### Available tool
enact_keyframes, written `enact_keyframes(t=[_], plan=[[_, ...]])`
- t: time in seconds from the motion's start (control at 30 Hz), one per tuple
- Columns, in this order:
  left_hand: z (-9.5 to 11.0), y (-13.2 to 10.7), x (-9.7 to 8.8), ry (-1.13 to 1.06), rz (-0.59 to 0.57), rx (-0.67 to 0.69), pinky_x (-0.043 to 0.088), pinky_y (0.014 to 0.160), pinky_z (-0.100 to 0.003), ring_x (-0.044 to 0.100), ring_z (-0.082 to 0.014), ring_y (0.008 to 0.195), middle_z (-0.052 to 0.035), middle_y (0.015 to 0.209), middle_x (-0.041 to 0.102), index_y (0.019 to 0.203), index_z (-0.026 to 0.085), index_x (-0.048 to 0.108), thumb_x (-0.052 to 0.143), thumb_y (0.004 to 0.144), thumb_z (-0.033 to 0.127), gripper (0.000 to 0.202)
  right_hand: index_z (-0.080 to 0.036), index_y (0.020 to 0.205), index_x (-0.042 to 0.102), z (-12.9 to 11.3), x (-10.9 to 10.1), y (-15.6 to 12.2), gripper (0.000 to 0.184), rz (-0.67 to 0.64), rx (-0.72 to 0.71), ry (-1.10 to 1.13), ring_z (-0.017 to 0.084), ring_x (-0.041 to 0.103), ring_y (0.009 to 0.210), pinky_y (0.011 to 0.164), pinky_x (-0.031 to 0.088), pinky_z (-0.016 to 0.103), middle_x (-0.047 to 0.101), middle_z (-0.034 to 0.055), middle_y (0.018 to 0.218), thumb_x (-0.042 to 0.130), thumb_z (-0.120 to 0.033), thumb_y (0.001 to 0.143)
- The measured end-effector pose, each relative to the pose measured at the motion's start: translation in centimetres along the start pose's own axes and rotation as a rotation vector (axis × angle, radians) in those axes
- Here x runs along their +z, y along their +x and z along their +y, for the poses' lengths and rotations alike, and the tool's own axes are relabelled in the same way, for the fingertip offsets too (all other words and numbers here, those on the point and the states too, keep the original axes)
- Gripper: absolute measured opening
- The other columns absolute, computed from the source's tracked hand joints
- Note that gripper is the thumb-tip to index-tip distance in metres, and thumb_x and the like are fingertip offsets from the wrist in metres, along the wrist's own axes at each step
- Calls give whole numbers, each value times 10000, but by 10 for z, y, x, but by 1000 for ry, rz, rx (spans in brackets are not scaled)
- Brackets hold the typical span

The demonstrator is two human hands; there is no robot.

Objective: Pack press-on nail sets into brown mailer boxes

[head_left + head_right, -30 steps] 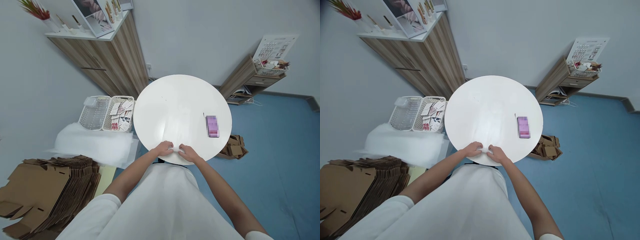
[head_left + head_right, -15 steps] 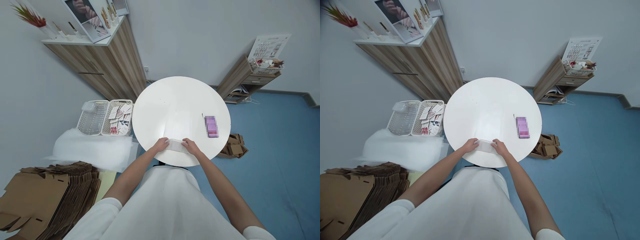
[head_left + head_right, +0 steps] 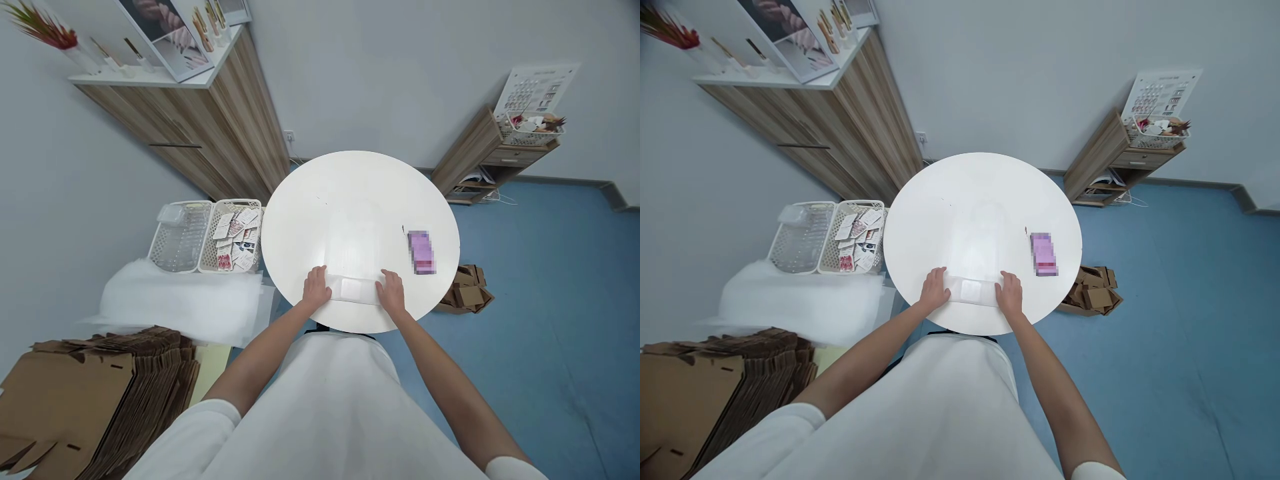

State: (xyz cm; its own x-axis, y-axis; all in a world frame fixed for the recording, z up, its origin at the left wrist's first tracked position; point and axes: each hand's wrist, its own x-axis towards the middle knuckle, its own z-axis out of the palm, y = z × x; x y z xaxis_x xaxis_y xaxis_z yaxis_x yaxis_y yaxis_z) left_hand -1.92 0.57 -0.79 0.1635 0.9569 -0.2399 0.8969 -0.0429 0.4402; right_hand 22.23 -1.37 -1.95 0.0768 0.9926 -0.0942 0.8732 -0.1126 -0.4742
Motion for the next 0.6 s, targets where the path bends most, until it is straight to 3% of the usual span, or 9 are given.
enact_keyframes(t=[0.07, 0.17, 0.33, 0.6], plan=[[7, -1, -1, 48, -10, 208, 259, 934, -382, 293, -280, 1179, -106, 1305, 312, 1222, 196, 310, 519, 666, 229, 595, -188, 1111, 437, -10, 0, -2, 379, -89, -190, -48, 254, 375, 1120, 896, 309, 388, 439, 121, 1201, 464, -338, 763], [18, 0, 2, 111, -134, 436, 193, 963, -410, 262, -296, 1194, -92, 1319, 309, 1172, 219, 370, 592, 620, 290, 599, -209, 1079, 445, -24, 4, -2, 467, -291, -439, -126, 265, 322, 1175, 924, 272, 404, 377, 105, 1282, 583, -394, 673], [21, -4, 8, 143, -195, 435, 243, 903, -395, 403, -272, 1070, -93, 1234, 413, 1109, 213, 413, 590, 614, 239, 527, -201, 1072, 434, -36, 9, -9, 434, -365, -499, -210, 259, 384, 1130, 912, 256, 406, 379, 130, 1290, 588, -271, 673], [10, -30, -5, 25, -395, 410, 318, 831, -345, 502, -249, 909, -55, 964, 568, 1057, 226, 472, 567, 609, 317, 468, -206, 998, 489, -35, -6, -31, 400, -596, -427, -25, 212, 538, 858, 797, 343, 336, 597, 57, 946, 569, -414, 666]])
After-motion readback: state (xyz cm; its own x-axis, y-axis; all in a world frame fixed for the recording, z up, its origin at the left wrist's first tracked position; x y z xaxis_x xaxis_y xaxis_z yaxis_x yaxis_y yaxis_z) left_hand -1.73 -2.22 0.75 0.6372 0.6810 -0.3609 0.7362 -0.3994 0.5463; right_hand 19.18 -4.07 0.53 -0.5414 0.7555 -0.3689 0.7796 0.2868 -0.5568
